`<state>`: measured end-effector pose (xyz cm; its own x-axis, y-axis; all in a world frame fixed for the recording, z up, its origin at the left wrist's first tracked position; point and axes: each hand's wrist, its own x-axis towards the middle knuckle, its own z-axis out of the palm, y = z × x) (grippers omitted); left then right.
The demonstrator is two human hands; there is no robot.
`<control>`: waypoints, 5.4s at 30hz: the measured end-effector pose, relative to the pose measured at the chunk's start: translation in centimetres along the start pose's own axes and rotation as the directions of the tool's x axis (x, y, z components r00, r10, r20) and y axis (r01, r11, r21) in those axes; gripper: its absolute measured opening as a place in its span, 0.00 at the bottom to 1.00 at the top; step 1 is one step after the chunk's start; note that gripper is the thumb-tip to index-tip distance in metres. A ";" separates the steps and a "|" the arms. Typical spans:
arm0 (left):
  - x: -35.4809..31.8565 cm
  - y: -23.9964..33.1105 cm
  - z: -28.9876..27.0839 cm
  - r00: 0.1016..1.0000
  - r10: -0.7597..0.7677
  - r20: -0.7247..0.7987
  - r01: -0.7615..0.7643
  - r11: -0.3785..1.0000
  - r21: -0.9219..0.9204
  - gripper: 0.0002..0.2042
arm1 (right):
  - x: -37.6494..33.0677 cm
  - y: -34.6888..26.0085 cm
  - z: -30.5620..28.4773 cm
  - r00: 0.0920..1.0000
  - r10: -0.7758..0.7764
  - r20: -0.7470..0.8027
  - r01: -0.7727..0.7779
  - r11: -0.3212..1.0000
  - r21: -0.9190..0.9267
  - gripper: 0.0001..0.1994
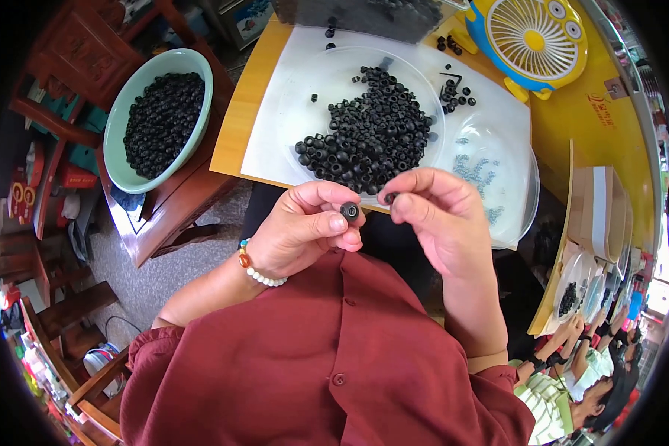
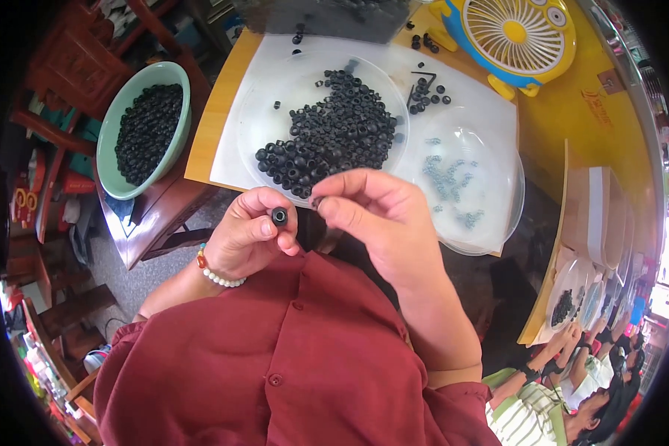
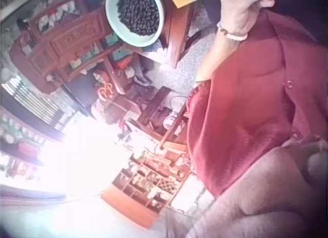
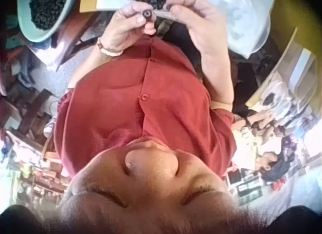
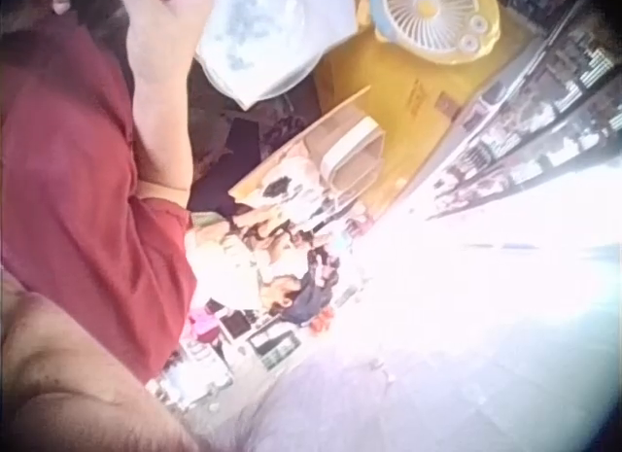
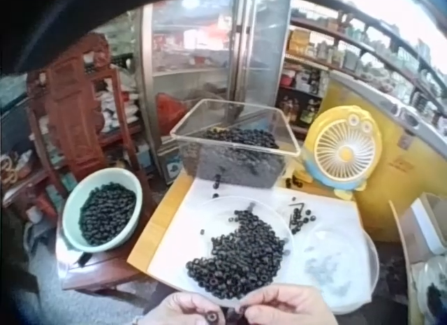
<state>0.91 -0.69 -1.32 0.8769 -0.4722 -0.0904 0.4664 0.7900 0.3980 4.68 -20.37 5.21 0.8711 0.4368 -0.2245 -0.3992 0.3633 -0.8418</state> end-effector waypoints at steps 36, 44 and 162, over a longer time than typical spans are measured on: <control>-0.1 -0.2 1.2 0.954 0.248 0.166 -0.293 0.671 0.681 0.10 | -1.8 2.0 -1.3 0.961 0.241 0.132 -0.255 0.962 0.101 0.09; 0.1 -0.5 1.2 0.923 0.254 0.289 -0.384 0.671 0.634 0.11 | -2.1 3.9 -0.4 0.951 0.235 0.200 -0.283 0.922 0.264 0.06; -0.6 1.2 -1.2 0.998 -0.012 -0.054 0.002 0.984 -0.181 0.13 | 17.0 4.8 1.3 0.869 -0.319 0.377 0.257 -0.359 -0.897 0.07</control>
<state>1.10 0.97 -1.90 0.8761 -0.4598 -0.1448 0.4817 0.8466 0.2263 17.20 -10.08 -2.02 0.7768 0.5742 0.2586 0.6242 -0.7564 -0.1955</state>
